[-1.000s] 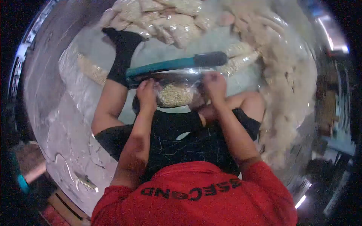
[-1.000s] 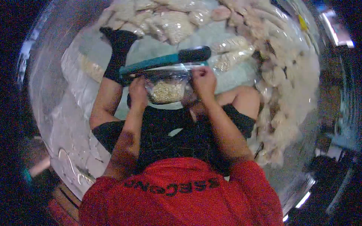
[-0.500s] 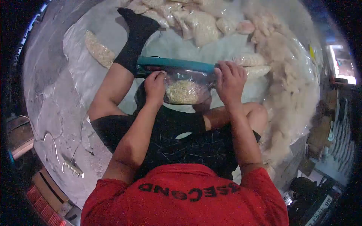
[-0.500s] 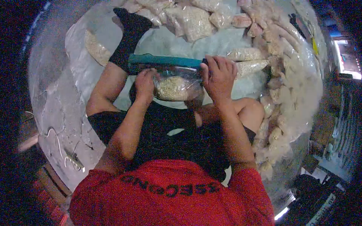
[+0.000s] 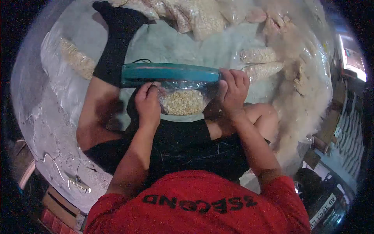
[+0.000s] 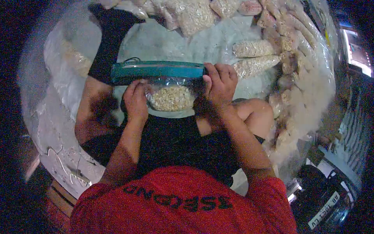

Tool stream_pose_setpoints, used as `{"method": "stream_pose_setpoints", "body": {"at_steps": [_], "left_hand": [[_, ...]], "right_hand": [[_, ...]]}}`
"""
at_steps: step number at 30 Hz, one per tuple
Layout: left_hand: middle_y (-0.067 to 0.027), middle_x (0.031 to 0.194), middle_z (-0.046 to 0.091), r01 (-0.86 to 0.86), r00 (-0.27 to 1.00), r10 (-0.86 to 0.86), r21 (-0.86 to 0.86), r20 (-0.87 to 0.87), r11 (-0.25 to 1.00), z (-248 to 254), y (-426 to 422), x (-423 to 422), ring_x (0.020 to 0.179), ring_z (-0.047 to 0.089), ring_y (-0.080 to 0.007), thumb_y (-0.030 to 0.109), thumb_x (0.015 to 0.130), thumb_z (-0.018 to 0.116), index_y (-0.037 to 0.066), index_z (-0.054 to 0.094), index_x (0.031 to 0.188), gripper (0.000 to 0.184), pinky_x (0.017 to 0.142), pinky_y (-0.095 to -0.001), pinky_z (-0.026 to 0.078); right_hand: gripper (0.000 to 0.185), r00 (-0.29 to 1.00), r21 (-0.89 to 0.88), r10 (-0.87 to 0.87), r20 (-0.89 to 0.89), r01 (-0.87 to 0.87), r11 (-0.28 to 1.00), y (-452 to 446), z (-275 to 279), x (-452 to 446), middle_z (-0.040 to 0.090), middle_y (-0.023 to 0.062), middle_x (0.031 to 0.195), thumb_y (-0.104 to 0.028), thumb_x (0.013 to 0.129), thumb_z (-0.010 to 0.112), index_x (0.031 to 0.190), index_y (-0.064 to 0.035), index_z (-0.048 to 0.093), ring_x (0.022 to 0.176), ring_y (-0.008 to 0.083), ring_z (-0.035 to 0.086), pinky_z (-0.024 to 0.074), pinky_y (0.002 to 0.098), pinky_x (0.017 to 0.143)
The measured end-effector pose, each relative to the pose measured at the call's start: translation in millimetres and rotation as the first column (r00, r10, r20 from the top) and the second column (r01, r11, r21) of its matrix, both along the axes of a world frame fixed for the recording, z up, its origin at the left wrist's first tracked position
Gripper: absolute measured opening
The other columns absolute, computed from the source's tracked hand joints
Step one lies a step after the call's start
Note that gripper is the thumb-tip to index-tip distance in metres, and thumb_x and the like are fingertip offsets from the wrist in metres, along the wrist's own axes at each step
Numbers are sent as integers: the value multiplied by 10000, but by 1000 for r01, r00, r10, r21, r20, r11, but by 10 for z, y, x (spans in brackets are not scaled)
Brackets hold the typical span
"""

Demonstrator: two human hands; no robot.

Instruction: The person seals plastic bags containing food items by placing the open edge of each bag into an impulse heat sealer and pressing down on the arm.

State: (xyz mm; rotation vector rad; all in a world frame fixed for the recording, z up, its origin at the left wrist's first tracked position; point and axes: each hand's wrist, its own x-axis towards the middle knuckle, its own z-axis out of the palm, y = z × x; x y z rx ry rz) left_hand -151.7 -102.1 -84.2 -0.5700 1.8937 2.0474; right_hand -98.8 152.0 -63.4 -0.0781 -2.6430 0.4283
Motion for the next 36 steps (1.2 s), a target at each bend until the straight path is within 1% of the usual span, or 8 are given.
{"method": "stream_pose_setpoints", "body": {"at_steps": [2, 6, 13, 22, 28, 30, 33, 36], "left_hand": [[-39, 837, 668, 13, 999, -12, -33, 32, 999, 54, 5, -22, 779, 603, -129, 95, 952, 602, 4, 684, 963, 123, 748, -285, 469], [-38, 864, 670, -119, 989, 101, 190, 104, 975, -39, 15, -4, 781, 595, -119, 80, 964, 602, 6, 682, 982, 111, 752, -272, 471], [-44, 905, 670, -67, 994, 57, 104, 93, 992, -43, -16, 0, 825, 612, -133, 81, 975, 577, 3, 681, 1034, 142, 781, -278, 481], [-52, 850, 670, -91, 992, 73, 192, 103, 977, -96, -12, -2, 766, 585, -127, 102, 961, 593, 3, 666, 1002, 130, 748, -280, 445], [-60, 830, 675, 99, 971, -127, -140, -204, 985, -63, -57, 18, 776, 603, -143, 122, 951, 619, 4, 669, 990, 134, 738, -300, 472], [-63, 826, 675, -19, 999, 20, 34, -31, 999, -2, 14, 20, 771, 604, -149, 124, 952, 618, 3, 667, 975, 132, 734, -309, 480], [-60, 827, 674, -15, 996, 29, 166, -84, 986, -190, -29, 28, 755, 596, -149, 152, 955, 625, 4, 662, 967, 154, 734, -303, 472], [-58, 837, 673, 65, 994, -62, 32, -91, 997, 18, -40, 46, 753, 591, -148, 186, 958, 622, 4, 663, 947, 187, 737, -305, 467]], "right_hand": [[347, 1000, 9, -8, 26, 7, 1000, 13, -15, 0, 615, 123, 1043, -342, 969, 531, 1159, -96, 685, 1023, 348, 560, 416, 484, 952], [374, 998, 47, -15, 61, 13, 999, 25, -70, 17, 609, 119, 1059, -351, 979, 515, 1194, -91, 676, 1035, 343, 552, 405, 485, 974], [449, 991, 95, -41, 125, 30, 995, 23, -82, 31, 610, 146, 1086, -391, 1031, 399, 1191, -66, 663, 1081, 331, 553, 367, 476, 1016], [344, 999, 0, 30, -19, -30, 1000, 42, -77, 20, 601, 141, 1012, -327, 955, 539, 1136, -65, 669, 990, 375, 548, 424, 505, 928], [299, 999, 2, -33, -13, 33, 999, -46, 42, 59, 617, 144, 1042, -267, 920, 561, 1119, -70, 665, 1044, 375, 541, 431, 513, 941], [292, 998, 0, -31, -55, 31, 1000, -58, 71, 59, 617, 142, 1045, -261, 912, 568, 1114, -73, 665, 1046, 374, 542, 432, 512, 942], [276, 996, 17, -42, -85, 43, 999, -64, 58, 93, 619, 141, 1049, -248, 903, 578, 1103, -79, 665, 1046, 373, 547, 435, 508, 941], [265, 996, 26, -53, -71, 55, 998, -85, 106, 122, 620, 145, 1050, -240, 902, 585, 1101, -83, 665, 1045, 375, 551, 439, 507, 934]]}}
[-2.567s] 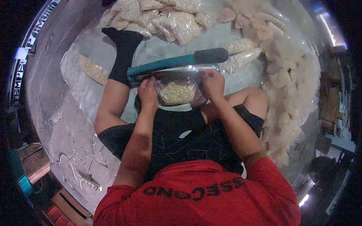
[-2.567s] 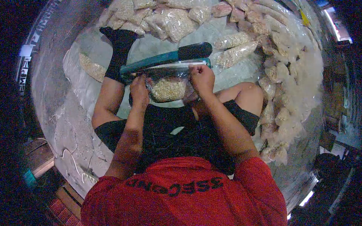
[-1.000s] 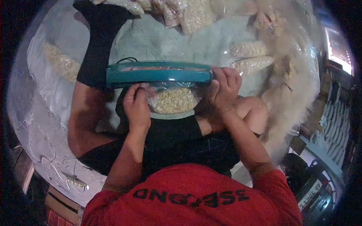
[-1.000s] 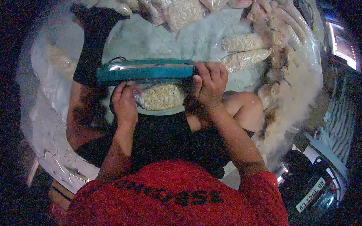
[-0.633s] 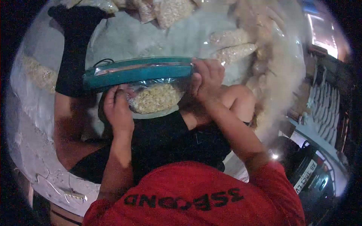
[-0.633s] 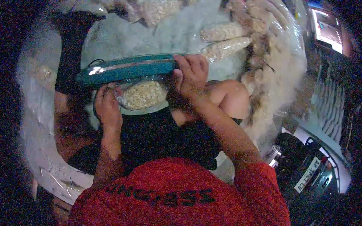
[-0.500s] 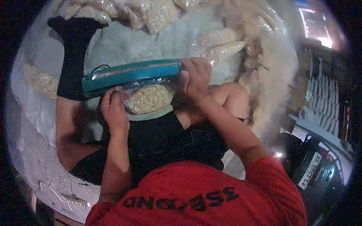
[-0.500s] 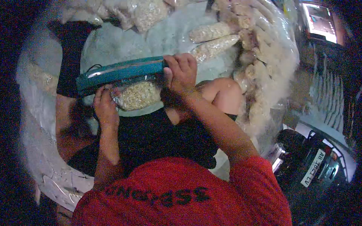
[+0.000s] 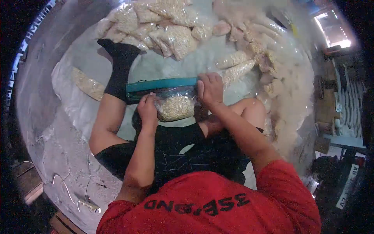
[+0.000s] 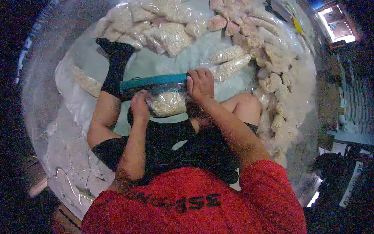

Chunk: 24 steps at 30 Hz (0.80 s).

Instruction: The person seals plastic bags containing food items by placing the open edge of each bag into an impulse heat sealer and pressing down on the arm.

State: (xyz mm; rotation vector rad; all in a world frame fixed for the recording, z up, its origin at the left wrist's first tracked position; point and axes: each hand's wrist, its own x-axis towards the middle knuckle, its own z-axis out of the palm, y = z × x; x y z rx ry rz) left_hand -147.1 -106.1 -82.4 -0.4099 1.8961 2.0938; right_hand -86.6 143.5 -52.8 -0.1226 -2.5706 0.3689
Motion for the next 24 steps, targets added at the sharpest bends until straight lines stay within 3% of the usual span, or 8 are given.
{"method": "stream_pose_setpoints", "body": {"at_steps": [8, 9, 12, 13, 17, 20, 22, 24], "left_hand": [[-55, 863, 690, 9, 997, -5, 44, -73, 999, -282, -40, -30, 782, 606, -155, 157, 917, 625, -26, 700, 986, 210, 747, -311, 474], [-55, 833, 687, 27, 996, -39, -140, -83, 990, -160, -47, -5, 770, 605, -149, 162, 915, 631, -23, 704, 976, 208, 730, -312, 475], [-57, 801, 682, -49, 982, 29, -106, -185, 993, -320, -13, -58, 729, 597, -145, 175, 925, 632, -16, 703, 946, 204, 696, -319, 470], [-57, 784, 681, -16, 997, 12, -63, -70, 998, -200, -25, -16, 694, 590, -145, 195, 939, 631, -12, 699, 913, 219, 658, -333, 464], [-64, 772, 682, -26, 996, 14, -134, -89, 991, -15, -46, -2, 669, 583, -147, 223, 947, 636, -8, 700, 897, 244, 637, -337, 455], [-86, 765, 690, 15, 999, -20, -106, -41, 994, -224, -22, -7, 678, 605, -161, 235, 946, 640, -14, 704, 904, 260, 650, -341, 468], [-99, 764, 695, -59, 974, 10, -212, -225, 975, -376, -8, -56, 696, 629, -179, 248, 943, 647, -11, 712, 910, 269, 679, -354, 484], [-106, 772, 699, -24, 980, -21, -224, -199, 974, -320, -16, -52, 724, 648, -206, 261, 941, 653, -14, 714, 921, 282, 710, -367, 494]], "right_hand": [[253, 999, -7, 37, 1, -37, 999, -14, 28, 35, 617, 159, 1058, -242, 925, 588, 1117, -92, 658, 1056, 376, 552, 446, 511, 922], [249, 1000, 3, 14, -5, -14, 1000, -25, 20, 39, 620, 159, 1055, -240, 933, 582, 1112, -85, 659, 1049, 377, 556, 446, 510, 923], [248, 1000, 31, 9, -2, -9, 999, -81, 43, 25, 628, 157, 1047, -236, 948, 572, 1112, -73, 660, 1038, 378, 564, 444, 509, 925], [251, 1000, 32, 4, 14, -4, 999, -54, 76, 12, 632, 154, 1041, -234, 954, 567, 1116, -68, 662, 1033, 379, 568, 441, 508, 926], [262, 995, 80, 26, 99, -34, 996, -67, 308, 24, 641, 141, 1044, -245, 953, 582, 1130, -70, 665, 1040, 371, 574, 436, 499, 932], [294, 996, 182, 72, -56, -60, 981, -145, 704, 8, 647, 134, 1069, -277, 944, 607, 1147, -73, 666, 1065, 358, 573, 436, 493, 940], [315, 999, 245, 54, -8, -50, 968, -206, 910, -11, 647, 125, 1108, -291, 941, 624, 1156, -64, 662, 1082, 351, 569, 403, 502, 996], [329, 999, 273, 51, -6, -48, 961, -205, 959, 63, 640, 138, 1135, -298, 940, 632, 1164, -58, 658, 1084, 353, 561, 354, 520, 1052]]}}
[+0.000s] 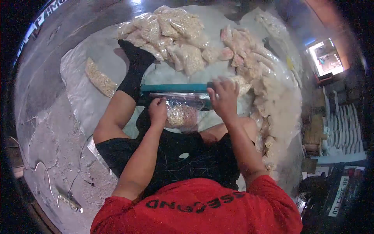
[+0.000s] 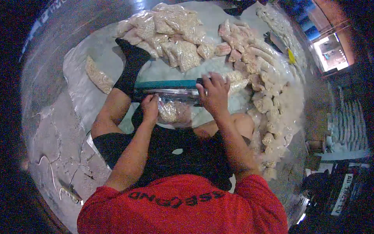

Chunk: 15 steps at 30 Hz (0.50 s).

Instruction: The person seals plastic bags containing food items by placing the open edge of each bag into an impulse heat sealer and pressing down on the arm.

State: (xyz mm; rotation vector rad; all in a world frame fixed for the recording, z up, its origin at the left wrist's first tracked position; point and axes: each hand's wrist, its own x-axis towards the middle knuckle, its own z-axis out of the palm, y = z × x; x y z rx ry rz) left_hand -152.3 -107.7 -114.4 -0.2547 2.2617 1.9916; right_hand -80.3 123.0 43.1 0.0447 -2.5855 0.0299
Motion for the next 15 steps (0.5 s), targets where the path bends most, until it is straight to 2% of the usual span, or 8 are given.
{"method": "stream_pose_setpoints", "body": {"at_steps": [2, 4, 5, 6, 7, 11, 14, 15], "left_hand": [[-108, 782, 698, -15, 998, 12, 50, 55, 999, 42, -3, 9, 736, 644, -209, 268, 941, 654, -14, 713, 912, 289, 712, -373, 487], [-112, 786, 698, -21, 998, 21, 3, 52, 1000, 260, -17, 28, 738, 642, -207, 268, 941, 653, -18, 709, 909, 293, 710, -374, 487], [-115, 790, 698, -12, 998, 15, -54, 57, 998, 300, -24, 46, 740, 640, -204, 268, 941, 653, -21, 705, 907, 296, 708, -376, 486], [-115, 790, 698, -2, 998, 6, -64, 66, 998, 239, -20, 54, 740, 640, -204, 268, 941, 653, -21, 705, 907, 296, 708, -376, 486], [-117, 793, 697, -7, 998, 10, -54, 59, 999, 165, -5, 30, 739, 633, -197, 270, 941, 654, -20, 704, 903, 297, 707, -371, 484], [-105, 772, 674, -2, 992, -7, 76, 123, 997, -102, 5, -4, 727, 602, -183, 276, 945, 653, -22, 692, 881, 307, 712, -353, 478], [-81, 759, 644, -43, 997, 46, -39, 57, 998, -24, 33, 7, 720, 575, -180, 258, 940, 662, -22, 675, 888, 285, 724, -347, 472], [-67, 789, 647, -51, 987, 25, 162, 162, 985, 16, 34, 51, 748, 592, -167, 208, 932, 676, -16, 664, 914, 225, 746, -336, 479]], "right_hand": [[337, 893, -308, -176, -415, 44, 950, 50, -208, 149, 631, 158, 1154, -320, 935, 642, 1148, -59, 655, 1109, 355, 556, 320, 529, 1080], [335, 742, -519, -377, -555, 46, 854, 306, -889, 198, 624, 165, 1160, -338, 919, 663, 1095, -53, 661, 1120, 365, 554, 340, 522, 1062], [315, 904, -533, -390, -174, 246, 809, 332, -943, 216, 630, 167, 1123, -326, 907, 675, 1070, -56, 666, 1111, 378, 557, 356, 523, 1039], [295, 898, -463, -366, 247, 440, 769, 360, -1010, 286, 636, 170, 1087, -313, 896, 688, 1046, -60, 671, 1101, 390, 560, 372, 525, 1016], [259, 951, -337, -284, -121, 230, 913, 278, -1154, 304, 656, 182, 972, -290, 862, 712, 987, -63, 697, 1041, 419, 575, 404, 522, 937], [254, 929, -249, -180, 324, 268, 931, 249, -1058, -6, 655, 174, 926, -312, 841, 726, 906, -67, 724, 943, 411, 568, 409, 506, 861], [265, 955, -531, -15, 295, 177, 829, 298, -1199, -131, 642, 173, 927, -322, 843, 726, 904, -65, 720, 934, 406, 564, 408, 501, 872], [265, 957, -539, -9, 290, 171, 824, 264, -1179, -126, 642, 173, 927, -322, 843, 726, 904, -65, 720, 934, 406, 564, 408, 501, 872]]}}
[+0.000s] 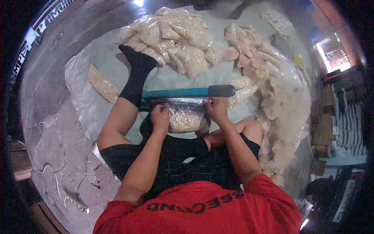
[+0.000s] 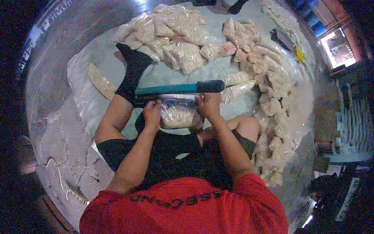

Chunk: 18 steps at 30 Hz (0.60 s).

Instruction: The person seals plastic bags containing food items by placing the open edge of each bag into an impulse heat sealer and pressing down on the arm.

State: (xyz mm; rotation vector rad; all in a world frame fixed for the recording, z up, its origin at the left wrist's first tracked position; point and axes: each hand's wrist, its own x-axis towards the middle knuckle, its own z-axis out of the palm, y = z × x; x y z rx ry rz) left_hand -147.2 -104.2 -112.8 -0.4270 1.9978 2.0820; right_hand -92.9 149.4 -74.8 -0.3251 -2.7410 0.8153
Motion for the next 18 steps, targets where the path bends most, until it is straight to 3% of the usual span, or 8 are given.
{"method": "stream_pose_setpoints", "body": {"at_steps": [3, 5, 6, 8, 9, 11, 15, 18], "left_hand": [[-63, 841, 676, 50, 999, -50, 164, 0, 985, 85, 14, 80, 791, 618, -152, 154, 942, 666, -8, 657, 942, 162, 769, -317, 487], [-57, 849, 682, 110, 993, -106, 77, -57, 991, 203, 20, 203, 797, 625, -146, 151, 957, 653, -6, 653, 954, 157, 766, -304, 491], [-52, 858, 689, 147, 984, -147, -7, -106, 989, 298, 18, 280, 803, 632, -140, 147, 971, 640, -4, 649, 966, 152, 763, -292, 495], [-46, 855, 688, 222, 954, -237, -95, -182, 970, 730, 119, 513, 797, 634, -138, 154, 981, 634, -5, 644, 988, 159, 756, -287, 500], [-41, 853, 687, 261, 923, -298, -175, -244, 949, 910, 201, 665, 791, 635, -136, 161, 991, 629, -5, 639, 1009, 167, 749, -281, 505], [-45, 867, 689, 327, 882, -362, -159, -303, 931, 1069, 362, 959, 797, 642, -123, 162, 993, 635, 0, 635, 1018, 164, 742, -277, 516], [-76, 917, 692, 434, 864, -397, 60, -308, 899, 1810, 498, 1418, 819, 664, -164, 143, 984, 649, 19, 622, 1016, 131, 775, -315, 548], [-91, 933, 700, 451, 885, -358, 357, -297, 818, 2323, 351, 1538, 844, 679, -181, 131, 997, 632, 9, 611, 1059, 138, 798, -328, 556]], "right_hand": [[312, 976, 134, -45, -215, 75, 988, -191, 222, 321, 639, 167, 937, -337, 867, 714, 957, -39, 701, 958, 405, 579, 428, 494, 871], [350, 808, -187, -438, -394, 396, 899, -529, 373, 655, 635, 146, 954, -344, 907, 692, 1035, -19, 670, 974, 386, 588, 449, 494, 873], [369, 882, -456, -461, -101, 370, 809, -611, 307, 923, 644, 144, 995, -304, 930, 680, 1122, 6, 618, 949, 323, 609, 482, 426, 837], [380, 955, -914, 16, 298, 280, 294, -665, -161, 1441, 652, 136, 1080, -238, 967, 644, 1238, 10, 548, 976, 255, 627, 516, 345, 837], [362, 893, -956, 406, 197, 266, -122, -624, -440, 1647, 650, 130, 1123, -212, 981, 619, 1267, -9, 529, 1029, 250, 623, 517, 331, 873], [205, 902, -699, 177, 394, 419, -580, -1070, 248, 1681, 650, 108, 1167, -143, 964, 631, 1138, -39, 607, 1137, 269, 617, 513, 423, 995], [407, 998, -672, -31, -62, -64, -737, -883, 258, 1760, 616, 111, 1266, -74, 941, 650, 1322, -80, 505, 1217, 258, 586, 452, 461, 1094], [646, 989, -778, -8, -147, -121, -616, -627, 777, 2127, 537, 119, 1414, -179, 932, 702, 1475, -91, 363, 1342, 274, 500, 383, 481, 1153]]}}
